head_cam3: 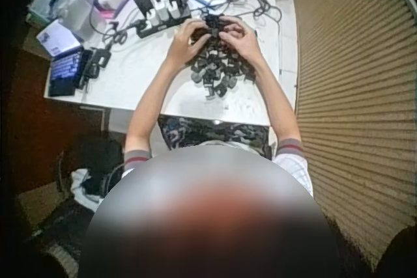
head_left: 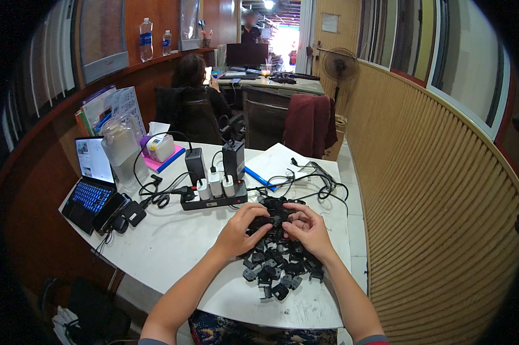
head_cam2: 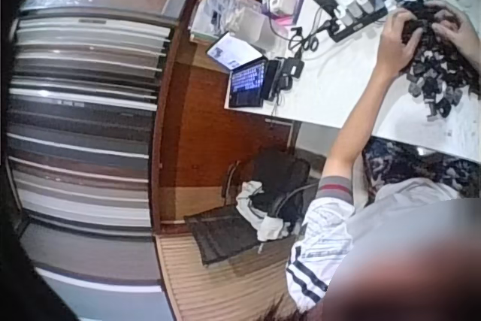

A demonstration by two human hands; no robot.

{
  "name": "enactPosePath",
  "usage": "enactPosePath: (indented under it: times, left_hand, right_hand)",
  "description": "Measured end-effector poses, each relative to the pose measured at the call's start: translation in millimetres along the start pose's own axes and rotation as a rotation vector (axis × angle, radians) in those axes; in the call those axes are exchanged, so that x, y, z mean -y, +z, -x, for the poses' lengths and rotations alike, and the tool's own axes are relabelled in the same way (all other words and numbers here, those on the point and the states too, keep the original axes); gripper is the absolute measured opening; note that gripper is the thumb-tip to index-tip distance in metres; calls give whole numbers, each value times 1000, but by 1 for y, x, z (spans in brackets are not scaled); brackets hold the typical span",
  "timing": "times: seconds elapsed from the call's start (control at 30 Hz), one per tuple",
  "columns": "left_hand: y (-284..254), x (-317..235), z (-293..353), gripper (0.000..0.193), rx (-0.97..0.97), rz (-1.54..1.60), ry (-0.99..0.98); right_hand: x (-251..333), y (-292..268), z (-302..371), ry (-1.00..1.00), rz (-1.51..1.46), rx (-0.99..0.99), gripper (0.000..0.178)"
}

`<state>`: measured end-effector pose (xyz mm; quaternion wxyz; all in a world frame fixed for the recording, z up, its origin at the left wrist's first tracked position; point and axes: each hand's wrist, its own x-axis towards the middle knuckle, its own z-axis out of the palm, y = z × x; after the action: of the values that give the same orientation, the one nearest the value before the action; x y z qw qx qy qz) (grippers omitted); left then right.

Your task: The person sits at a desk and repeatedly picks up small black plastic electronic components from a pile, snaps them together by hand, and places the assembled units back on the table. The person handles the components one at a time throughout the clip.

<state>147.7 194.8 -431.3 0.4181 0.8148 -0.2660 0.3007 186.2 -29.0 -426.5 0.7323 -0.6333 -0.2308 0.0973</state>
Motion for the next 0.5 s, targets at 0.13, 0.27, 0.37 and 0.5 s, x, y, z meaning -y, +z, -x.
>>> enactPosePath:
  times: [0.13,0.27,0.37,0.5]
  left_hand:
    - [-2,0,0,29,4,-19,-6]
    - [-1,-2,0,29,3,-33,-2]
    - [0,-2,0,28,-3,-14,11]
    - [0,1,0,25,4,14,43]
  right_hand:
    - [0,-2,0,63,28,52,43]
    - [-6,-2,-1,56,58,75,38]
    - [-9,-3,-2,-9,170,89,37]
    - [-11,-2,-1,-38,139,125,35]
